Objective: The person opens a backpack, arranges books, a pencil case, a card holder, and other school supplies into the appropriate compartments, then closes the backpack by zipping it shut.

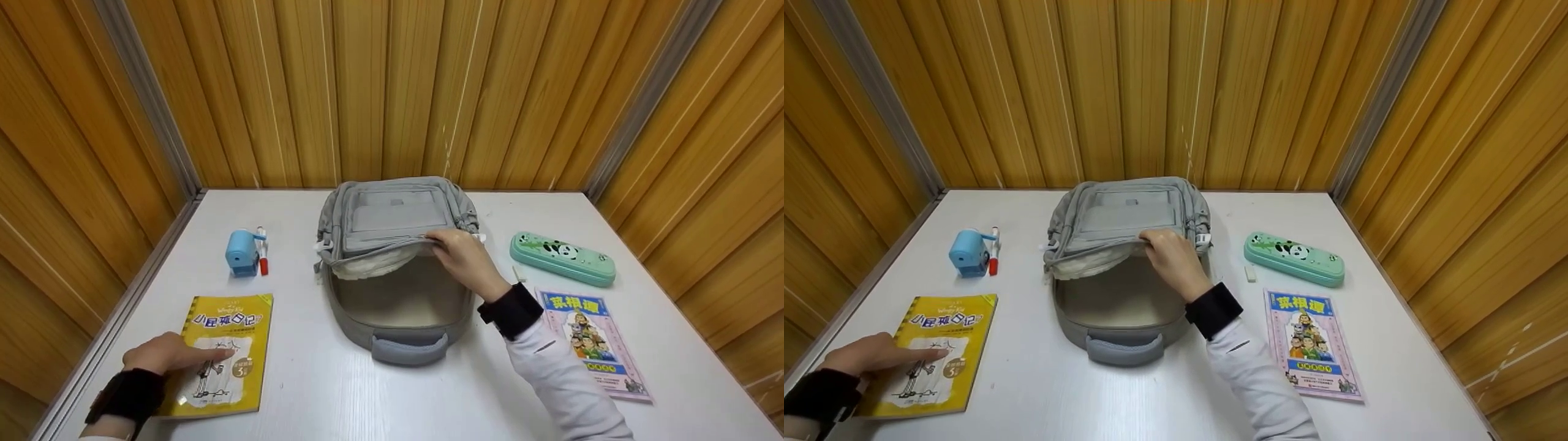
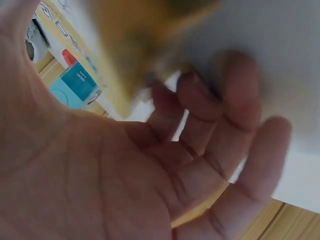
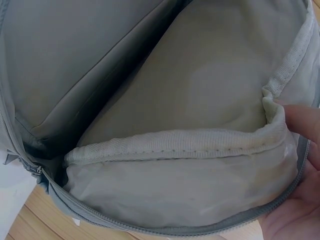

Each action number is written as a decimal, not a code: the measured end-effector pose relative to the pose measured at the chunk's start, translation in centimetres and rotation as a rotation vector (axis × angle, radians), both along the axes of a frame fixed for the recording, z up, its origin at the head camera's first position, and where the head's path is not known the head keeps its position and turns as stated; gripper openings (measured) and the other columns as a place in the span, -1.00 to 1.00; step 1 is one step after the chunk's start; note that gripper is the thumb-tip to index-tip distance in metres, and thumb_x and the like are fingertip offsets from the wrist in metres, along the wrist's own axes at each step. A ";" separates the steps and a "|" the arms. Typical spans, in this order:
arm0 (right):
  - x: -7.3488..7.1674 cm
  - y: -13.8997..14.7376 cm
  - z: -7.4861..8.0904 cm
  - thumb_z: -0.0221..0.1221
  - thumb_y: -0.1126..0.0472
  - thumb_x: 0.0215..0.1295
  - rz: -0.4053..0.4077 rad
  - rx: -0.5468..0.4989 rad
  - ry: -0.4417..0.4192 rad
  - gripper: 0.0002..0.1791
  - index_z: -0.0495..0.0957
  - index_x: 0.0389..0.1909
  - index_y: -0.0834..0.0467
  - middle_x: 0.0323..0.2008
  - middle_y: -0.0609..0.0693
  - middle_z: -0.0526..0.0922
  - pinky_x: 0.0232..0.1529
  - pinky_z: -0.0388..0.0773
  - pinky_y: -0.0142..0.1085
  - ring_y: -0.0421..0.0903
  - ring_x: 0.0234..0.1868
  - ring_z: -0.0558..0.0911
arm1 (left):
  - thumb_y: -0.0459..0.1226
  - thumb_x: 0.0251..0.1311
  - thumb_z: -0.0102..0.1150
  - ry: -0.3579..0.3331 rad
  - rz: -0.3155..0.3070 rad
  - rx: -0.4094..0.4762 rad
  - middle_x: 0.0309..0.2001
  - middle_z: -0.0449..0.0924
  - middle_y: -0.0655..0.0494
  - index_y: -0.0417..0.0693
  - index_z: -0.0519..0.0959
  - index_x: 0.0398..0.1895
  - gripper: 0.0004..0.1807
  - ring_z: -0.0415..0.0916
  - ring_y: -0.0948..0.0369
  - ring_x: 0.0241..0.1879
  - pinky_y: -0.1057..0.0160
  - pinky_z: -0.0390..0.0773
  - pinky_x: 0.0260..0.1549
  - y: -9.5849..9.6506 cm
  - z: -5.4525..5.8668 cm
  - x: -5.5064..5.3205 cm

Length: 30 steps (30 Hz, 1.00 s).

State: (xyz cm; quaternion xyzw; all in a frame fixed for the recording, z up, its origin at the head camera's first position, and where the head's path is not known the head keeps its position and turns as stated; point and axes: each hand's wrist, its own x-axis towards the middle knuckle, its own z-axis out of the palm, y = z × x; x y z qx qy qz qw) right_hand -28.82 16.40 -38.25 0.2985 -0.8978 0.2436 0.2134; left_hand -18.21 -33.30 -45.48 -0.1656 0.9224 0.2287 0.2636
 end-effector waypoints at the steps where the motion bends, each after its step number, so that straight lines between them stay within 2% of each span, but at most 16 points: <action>1: 0.0 0.0 0.0 0.28 0.45 0.28 0.001 0.001 0.002 -0.78 0.69 -0.07 0.34 -0.09 0.26 0.78 0.10 0.67 0.05 0.21 0.00 0.75 | 0.57 -0.17 0.25 0.012 0.002 0.018 -0.43 0.73 0.03 -0.29 0.58 -0.04 0.09 0.65 0.12 -0.39 0.19 0.41 -0.31 -0.1 -0.1 0.0; 4: 0.0 0.0 -0.1 0.28 0.45 0.27 0.003 0.002 0.012 -0.79 0.69 -0.08 0.34 -0.10 0.25 0.79 0.09 0.67 0.04 0.21 -0.01 0.76 | 0.50 -0.13 0.32 0.051 0.026 0.109 -0.41 0.72 0.02 -0.29 0.53 0.08 0.07 0.68 0.15 -0.42 0.21 0.58 -0.36 -0.5 -0.7 0.0; 7: -0.1 0.0 -0.2 0.28 0.45 0.26 0.006 0.004 0.017 -0.79 0.69 -0.08 0.34 -0.10 0.25 0.79 0.09 0.67 0.04 0.21 -0.02 0.76 | 0.36 0.05 0.34 0.100 0.041 0.220 -0.38 0.73 0.02 -0.32 0.46 0.18 -0.02 0.71 0.16 -0.46 0.21 0.70 -0.45 -0.8 -1.3 0.4; 9: -0.1 0.0 -0.2 0.28 0.45 0.27 0.009 0.004 0.018 -0.78 0.69 -0.08 0.34 -0.09 0.25 0.79 0.10 0.67 0.04 0.21 -0.01 0.76 | 0.25 0.21 0.30 0.137 0.038 0.284 -0.35 0.73 0.02 -0.37 0.36 0.25 -0.09 0.72 0.16 -0.46 0.20 0.72 -0.44 -0.8 -1.4 0.6; 12: -0.1 0.0 -0.1 0.28 0.45 0.27 0.010 0.000 0.017 -0.78 0.69 -0.07 0.34 -0.08 0.25 0.79 0.11 0.67 0.04 0.21 -0.01 0.75 | 0.10 0.41 0.16 0.196 0.020 0.354 -0.29 0.74 -0.01 -0.41 0.18 0.33 -0.18 0.73 0.16 -0.43 0.18 0.74 -0.42 -0.7 -0.8 1.0; 17: -0.1 0.0 0.0 0.28 0.43 0.29 0.004 -0.006 0.010 -0.79 0.69 -0.07 0.33 -0.08 0.25 0.79 0.11 0.68 0.04 0.21 -0.01 0.76 | -0.02 0.55 -0.01 0.265 -0.008 0.460 -0.17 0.74 -0.06 -0.41 0.03 0.39 -0.29 0.74 0.15 -0.35 0.18 0.74 -0.34 0.4 0.8 1.5; 20: -0.1 0.0 0.0 0.29 0.43 0.29 0.002 -0.006 0.011 -0.79 0.70 -0.07 0.33 -0.08 0.25 0.79 0.11 0.67 0.04 0.21 0.00 0.76 | -0.06 0.57 -0.05 0.289 -0.002 0.521 -0.12 0.74 -0.08 -0.40 -0.01 0.41 -0.31 0.75 0.13 -0.31 0.18 0.76 -0.28 1.5 1.3 1.7; 25: -0.1 0.0 -0.1 0.29 0.41 0.29 0.000 0.000 0.016 -0.79 0.70 -0.06 0.32 -0.09 0.23 0.79 0.08 0.68 0.03 0.19 0.00 0.76 | -0.08 0.59 -0.08 0.303 0.059 0.615 -0.10 0.76 -0.02 -0.35 -0.03 0.43 -0.34 0.77 0.17 -0.30 0.23 0.76 -0.31 3.5 1.1 1.6; 30: -0.1 -0.1 0.0 0.29 0.41 0.30 0.004 -0.008 0.015 -0.79 0.70 -0.06 0.32 -0.09 0.24 0.79 0.09 0.68 0.04 0.19 0.00 0.76 | -0.04 0.59 -0.09 0.267 0.079 0.764 -0.09 0.76 0.05 -0.32 -0.07 0.51 -0.28 0.79 0.13 -0.25 0.21 0.78 -0.26 5.8 1.3 1.6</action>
